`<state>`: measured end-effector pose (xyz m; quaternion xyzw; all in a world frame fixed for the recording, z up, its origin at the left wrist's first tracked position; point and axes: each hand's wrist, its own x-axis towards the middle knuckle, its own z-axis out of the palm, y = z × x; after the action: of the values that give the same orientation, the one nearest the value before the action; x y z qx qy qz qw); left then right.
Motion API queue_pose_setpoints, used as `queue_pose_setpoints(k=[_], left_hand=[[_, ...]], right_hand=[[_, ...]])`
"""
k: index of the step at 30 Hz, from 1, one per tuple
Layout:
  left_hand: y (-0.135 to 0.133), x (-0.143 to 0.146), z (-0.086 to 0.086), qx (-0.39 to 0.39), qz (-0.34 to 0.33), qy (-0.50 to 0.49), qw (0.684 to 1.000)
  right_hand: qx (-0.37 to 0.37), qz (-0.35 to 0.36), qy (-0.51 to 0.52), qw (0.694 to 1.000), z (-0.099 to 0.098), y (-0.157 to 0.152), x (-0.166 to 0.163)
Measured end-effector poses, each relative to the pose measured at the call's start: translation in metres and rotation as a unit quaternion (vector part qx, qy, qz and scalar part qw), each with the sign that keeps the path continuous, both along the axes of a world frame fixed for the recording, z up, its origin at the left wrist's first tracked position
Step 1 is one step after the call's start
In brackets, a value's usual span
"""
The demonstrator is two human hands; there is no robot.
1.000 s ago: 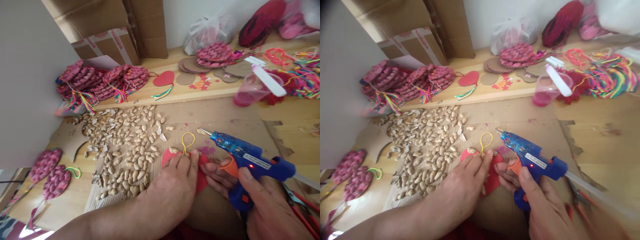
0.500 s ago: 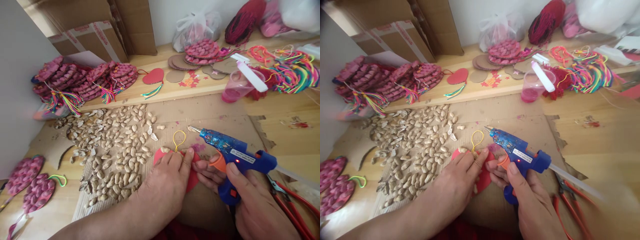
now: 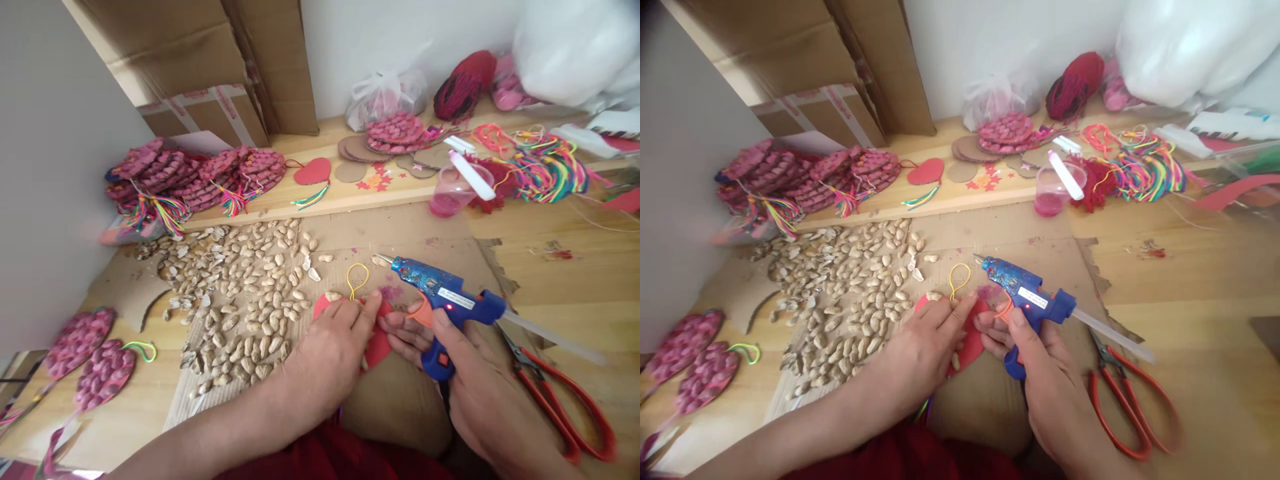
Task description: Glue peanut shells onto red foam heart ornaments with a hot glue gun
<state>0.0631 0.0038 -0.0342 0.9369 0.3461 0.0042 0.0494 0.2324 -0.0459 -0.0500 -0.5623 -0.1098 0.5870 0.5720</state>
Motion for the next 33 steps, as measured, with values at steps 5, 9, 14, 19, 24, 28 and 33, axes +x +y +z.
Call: queue_pose_setpoints(k=[5,9,14,19,24,28,33], left_hand=[[-0.001,0.001,-0.004,0.005,0.028,-0.025,0.999],[-0.001,0.008,-0.002,-0.005,0.047,-0.018,0.999],[-0.004,0.013,-0.002,0.01,0.066,-0.018,0.998],[-0.004,0.013,-0.001,0.007,0.083,-0.008,0.996],[-0.003,0.015,0.004,-0.001,0.084,-0.016,0.996],[-0.007,0.014,0.016,-0.001,0.087,-0.016,0.996],[-0.037,-0.038,0.049,-0.016,0.107,-0.001,0.994]], right_hand=[[0.023,0.002,0.009,1.0,0.001,0.002,-0.001],[0.03,0.001,0.004,1.0,0.004,0.005,-0.003],[0.016,0.004,0.042,0.999,0.018,0.011,0.005],[0.061,-0.033,0.041,0.997,0.034,0.013,0.021],[0.125,-0.009,0.071,0.99,0.033,0.011,0.026],[0.136,0.003,0.061,0.989,0.031,0.011,0.024],[0.102,0.004,0.055,0.993,0.028,0.016,0.024]])
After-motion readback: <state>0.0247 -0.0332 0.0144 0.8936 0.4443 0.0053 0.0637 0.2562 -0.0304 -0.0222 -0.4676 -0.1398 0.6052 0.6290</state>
